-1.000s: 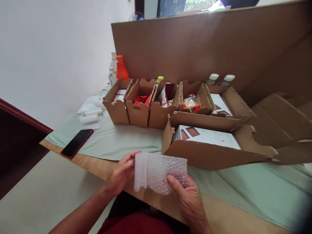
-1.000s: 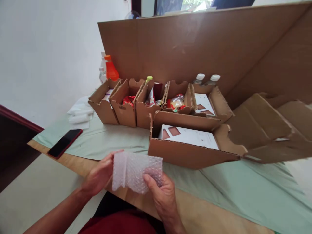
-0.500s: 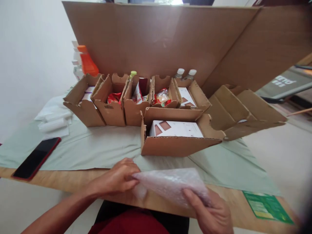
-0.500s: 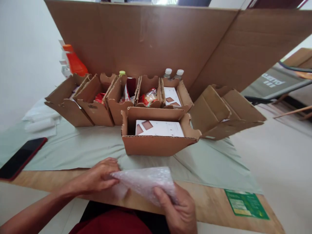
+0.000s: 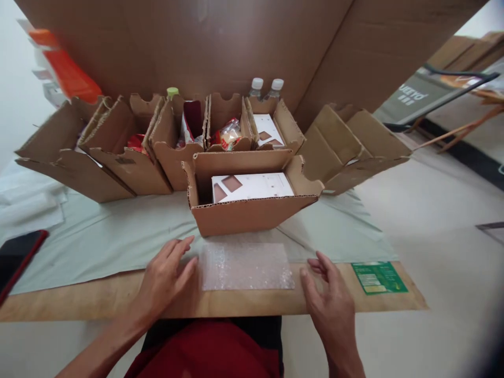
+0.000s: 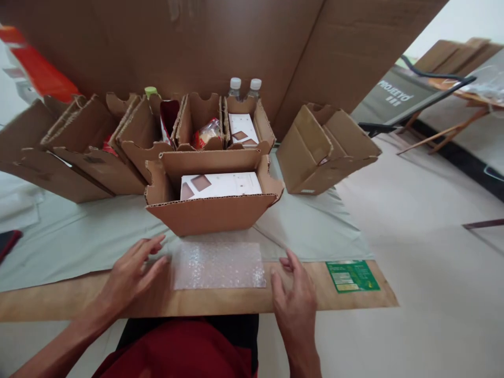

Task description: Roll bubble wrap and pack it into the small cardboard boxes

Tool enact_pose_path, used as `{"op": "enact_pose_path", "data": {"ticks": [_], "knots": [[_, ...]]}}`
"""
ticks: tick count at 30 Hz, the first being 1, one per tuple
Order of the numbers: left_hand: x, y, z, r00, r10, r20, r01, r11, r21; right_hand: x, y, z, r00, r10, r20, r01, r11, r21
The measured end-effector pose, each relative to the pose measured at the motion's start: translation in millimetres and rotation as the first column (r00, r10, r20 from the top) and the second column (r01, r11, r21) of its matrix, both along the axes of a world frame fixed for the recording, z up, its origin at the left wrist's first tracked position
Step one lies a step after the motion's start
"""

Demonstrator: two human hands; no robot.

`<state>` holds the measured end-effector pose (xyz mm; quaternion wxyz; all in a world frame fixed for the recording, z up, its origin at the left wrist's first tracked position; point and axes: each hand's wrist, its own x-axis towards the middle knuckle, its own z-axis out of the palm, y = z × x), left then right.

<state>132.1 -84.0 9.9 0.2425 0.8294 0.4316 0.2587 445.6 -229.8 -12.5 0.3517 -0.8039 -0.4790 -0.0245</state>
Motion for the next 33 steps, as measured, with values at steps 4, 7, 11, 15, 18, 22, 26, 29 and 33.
{"op": "enact_pose_path", "data": {"ticks": [4,7,11,15,18,22,26,29,33], "knots": [[18,-16,4.2,0.974,-0.224,-0.021,0.225,0.97,0.088,-56,28,10.0,0.937,0.339,0.085,-0.341,0.94,0.011],[36,-13,-7.8,0.948,-0.264,-0.177,0.268,0.964,-0.002,-99,61,5.7,0.8,0.596,0.059,-0.588,0.801,-0.116],[39,-2,-25.0,0.925,-0.247,-0.288,0.238,0.969,-0.064,-83,56,-17.0,0.772,0.625,0.118,-0.586,0.771,-0.251],[35,3,-25.3,0.924,-0.273,-0.267,0.244,0.96,-0.137,-9,8,-30.1,0.88,0.35,0.322,-0.299,0.933,-0.199],[34,6,-20.4,0.934,-0.297,-0.196,0.259,0.945,-0.199,24,-6,-24.0,0.896,0.196,0.398,-0.17,0.98,-0.099],[35,12,-15.2,0.952,-0.169,-0.254,0.149,0.984,-0.098,20,19,-18.9,0.914,0.194,0.357,-0.177,0.981,-0.08],[41,14,-12.0,0.929,-0.036,-0.369,0.004,0.996,-0.086,3,46,-27.4,0.915,0.237,0.327,-0.199,0.969,-0.147],[39,12,-7.9,0.941,-0.04,-0.336,0.005,0.994,-0.105,-2,45,-25.3,0.914,0.289,0.287,-0.27,0.957,-0.104],[27,-5,-0.6,0.967,-0.064,-0.247,0.018,0.983,-0.185,-1,44,-1.6,0.896,0.374,0.239,-0.364,0.927,-0.087]]}}
